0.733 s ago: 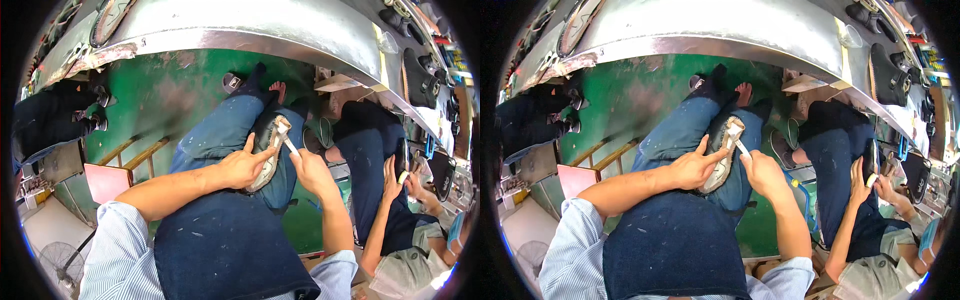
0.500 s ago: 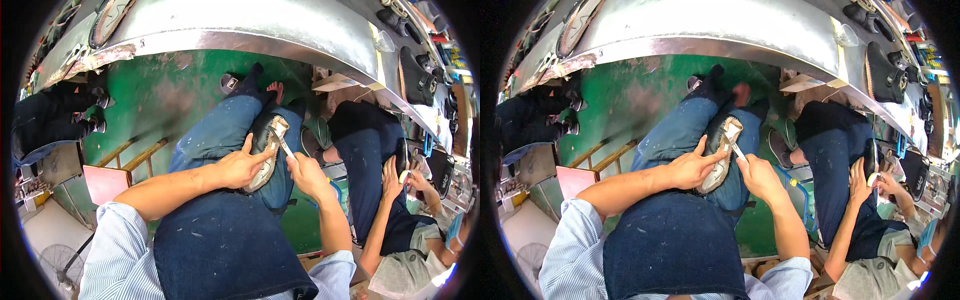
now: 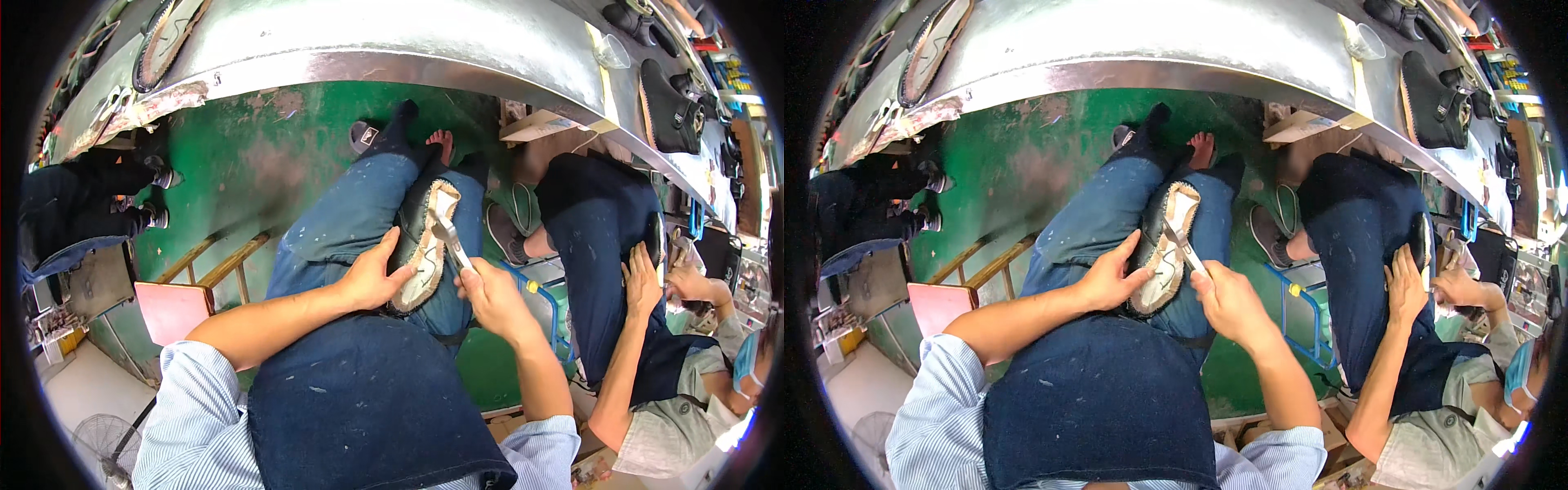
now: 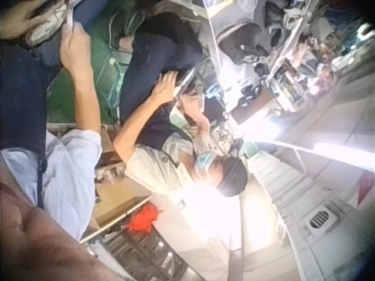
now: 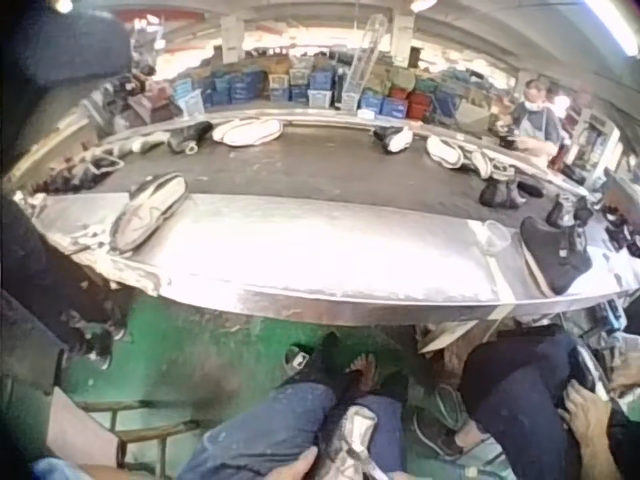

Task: Pulling and securing the shoe upper over a last using lasting pincers.

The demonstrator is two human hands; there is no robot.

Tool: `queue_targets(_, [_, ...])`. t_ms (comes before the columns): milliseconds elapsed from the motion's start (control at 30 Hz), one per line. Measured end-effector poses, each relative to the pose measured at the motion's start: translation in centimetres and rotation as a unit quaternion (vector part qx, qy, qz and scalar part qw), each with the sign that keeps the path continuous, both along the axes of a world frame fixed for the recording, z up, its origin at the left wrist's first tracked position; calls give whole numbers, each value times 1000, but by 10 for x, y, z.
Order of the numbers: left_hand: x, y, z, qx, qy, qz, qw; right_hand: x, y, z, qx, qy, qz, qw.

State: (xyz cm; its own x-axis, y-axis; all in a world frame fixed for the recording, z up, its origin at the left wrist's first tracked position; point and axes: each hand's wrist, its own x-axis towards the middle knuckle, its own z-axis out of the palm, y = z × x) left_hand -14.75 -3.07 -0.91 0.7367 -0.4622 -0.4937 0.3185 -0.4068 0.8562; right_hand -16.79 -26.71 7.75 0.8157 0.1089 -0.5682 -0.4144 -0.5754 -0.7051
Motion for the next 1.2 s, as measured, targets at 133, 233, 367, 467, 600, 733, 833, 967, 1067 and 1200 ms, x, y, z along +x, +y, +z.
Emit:
queue_targets(133, [-2, 2, -20, 1, -25, -10, 1000, -3, 4, 1, -181, -34, 204, 962])
queue_targets(233, [-4, 1, -25, -15, -30, -7, 999, -6, 3, -2, -124, -45, 69, 989])
queue_targets(367, [0, 2, -27, -17, -21, -5, 1000, -17, 6, -12, -114, -43, 177, 977])
queue_targets(467, [6, 1, -28, -39, 14, -3, 999, -28, 3, -24, -40, -73, 20, 996])
queue_targets(600, [13, -12, -25, 2, 24, 11, 1000, -47, 0, -50, 32, -24, -61, 997])
queue_targets(733, [37, -21, -10, 18, 59, 41, 997, -67, -3, -82, 201, 21, -250, 947])
queue_targets(833, [67, 3, 20, -83, 148, 47, 984, -81, -5, -97, 282, 13, -312, 907])
queue_targets(967, [93, 68, 86, -241, 131, 8, 962, -87, -7, -106, 275, 27, -333, 902])
queue_targets(1067, [130, 96, 139, -341, 15, 62, 938, -80, -10, -109, 276, 62, -333, 899])
queue_targets(1200, [252, 98, 208, -252, -107, 130, 953, -66, -12, -113, 268, 96, -321, 903])
